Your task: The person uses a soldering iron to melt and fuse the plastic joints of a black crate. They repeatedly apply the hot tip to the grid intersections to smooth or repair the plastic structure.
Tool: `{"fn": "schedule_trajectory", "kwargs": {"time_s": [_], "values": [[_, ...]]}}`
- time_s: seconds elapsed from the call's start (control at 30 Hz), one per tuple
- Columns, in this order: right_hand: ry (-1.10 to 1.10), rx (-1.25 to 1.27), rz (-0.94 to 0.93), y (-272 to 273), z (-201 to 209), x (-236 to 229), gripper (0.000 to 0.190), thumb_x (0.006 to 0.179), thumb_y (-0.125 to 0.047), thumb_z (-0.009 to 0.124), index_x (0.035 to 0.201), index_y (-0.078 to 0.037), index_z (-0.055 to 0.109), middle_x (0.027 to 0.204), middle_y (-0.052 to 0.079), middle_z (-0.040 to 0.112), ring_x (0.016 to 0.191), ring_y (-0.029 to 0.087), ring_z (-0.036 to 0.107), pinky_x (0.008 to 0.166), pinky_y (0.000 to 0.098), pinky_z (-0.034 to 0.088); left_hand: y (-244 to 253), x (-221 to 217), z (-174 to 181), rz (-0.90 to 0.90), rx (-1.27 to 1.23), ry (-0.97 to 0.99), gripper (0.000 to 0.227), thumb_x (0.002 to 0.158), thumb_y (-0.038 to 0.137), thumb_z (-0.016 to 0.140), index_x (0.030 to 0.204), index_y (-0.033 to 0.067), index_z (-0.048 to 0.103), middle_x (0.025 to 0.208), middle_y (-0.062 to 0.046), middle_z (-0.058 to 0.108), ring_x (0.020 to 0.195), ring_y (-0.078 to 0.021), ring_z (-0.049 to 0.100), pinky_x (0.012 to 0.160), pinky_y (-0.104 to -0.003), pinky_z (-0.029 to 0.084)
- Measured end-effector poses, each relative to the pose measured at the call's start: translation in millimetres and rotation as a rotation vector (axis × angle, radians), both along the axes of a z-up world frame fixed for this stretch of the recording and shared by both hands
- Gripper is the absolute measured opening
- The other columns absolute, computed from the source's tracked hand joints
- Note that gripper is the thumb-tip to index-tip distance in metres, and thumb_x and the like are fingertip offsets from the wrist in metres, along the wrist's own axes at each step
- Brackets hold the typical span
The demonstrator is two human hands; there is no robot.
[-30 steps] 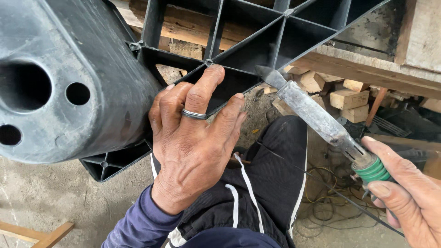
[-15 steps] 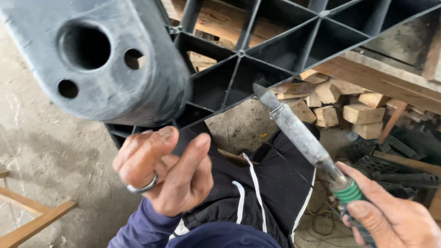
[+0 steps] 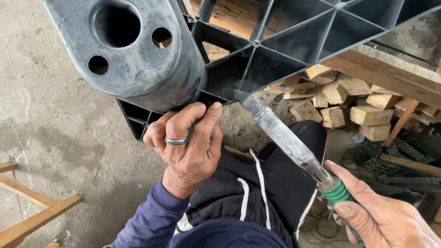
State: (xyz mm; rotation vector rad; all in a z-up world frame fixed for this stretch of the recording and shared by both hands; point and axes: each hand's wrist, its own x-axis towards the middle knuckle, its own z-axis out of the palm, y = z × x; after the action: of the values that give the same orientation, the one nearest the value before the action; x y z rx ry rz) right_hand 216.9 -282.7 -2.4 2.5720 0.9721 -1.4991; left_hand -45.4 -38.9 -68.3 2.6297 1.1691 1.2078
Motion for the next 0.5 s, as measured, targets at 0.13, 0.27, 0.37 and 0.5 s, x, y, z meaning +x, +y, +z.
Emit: {"fn": "schedule_trajectory", "kwargs": {"time_s": [0.13, 0.27, 0.37, 0.5], "values": [[0.008, 0.009, 0.054, 6.8, 10.8, -3.1, 0.069, 0.093, -0.048, 0.057, 0.159, -0.033, 0.042, 0.077, -0.001, 0.067, 0.062, 0.013, 0.066, 0.061, 0.0314, 0.056, 0.8, -0.8, -0.5, 0.001, 0.005, -0.003, 0.03, 0.094, 0.016, 0.085, 0.123, 0.0194, 0.079, 0.123, 0.006, 0.056, 0.11, -0.0174, 0.049, 0.103, -0.036, 0.031], [-0.094, -0.093, 0.15, 12.5, 18.0, -3.5, 0.071, 0.094, -0.055, 0.056, 0.159, -0.036, 0.037, 0.076, -0.005, 0.068, 0.063, 0.01, 0.067, 0.062, 0.029, 0.056, 0.3, -0.3, 0.3, 0.009, -0.004, 0.002, 0.03, 0.093, 0.018, 0.085, 0.122, 0.0192, 0.079, 0.124, 0.006, 0.056, 0.112, -0.0186, 0.05, 0.104, -0.035, 0.031], [-0.119, -0.047, 0.143, 9.4, 22.3, 0.3, 0.071, 0.093, -0.054, 0.054, 0.159, -0.035, 0.038, 0.075, -0.005, 0.066, 0.062, 0.01, 0.066, 0.061, 0.0288, 0.056, -0.2, 4.1, -0.2, 0.014, -0.017, -0.011, 0.024, 0.095, 0.021, 0.085, 0.118, 0.0192, 0.08, 0.123, 0.006, 0.057, 0.109, -0.0166, 0.051, 0.103, -0.036, 0.03], [-0.195, -0.028, 0.075, 1.9, 27.9, 8.7, 0.068, 0.095, -0.051, 0.054, 0.161, -0.036, 0.041, 0.074, -0.003, 0.065, 0.061, 0.011, 0.065, 0.06, 0.0294, 0.056, -2.1, 10.8, 4.6, 0.033, -0.044, -0.034, 0.019, 0.099, 0.027, 0.086, 0.116, 0.02, 0.079, 0.124, 0.005, 0.056, 0.112, -0.0162, 0.051, 0.105, -0.037, 0.028]]}}
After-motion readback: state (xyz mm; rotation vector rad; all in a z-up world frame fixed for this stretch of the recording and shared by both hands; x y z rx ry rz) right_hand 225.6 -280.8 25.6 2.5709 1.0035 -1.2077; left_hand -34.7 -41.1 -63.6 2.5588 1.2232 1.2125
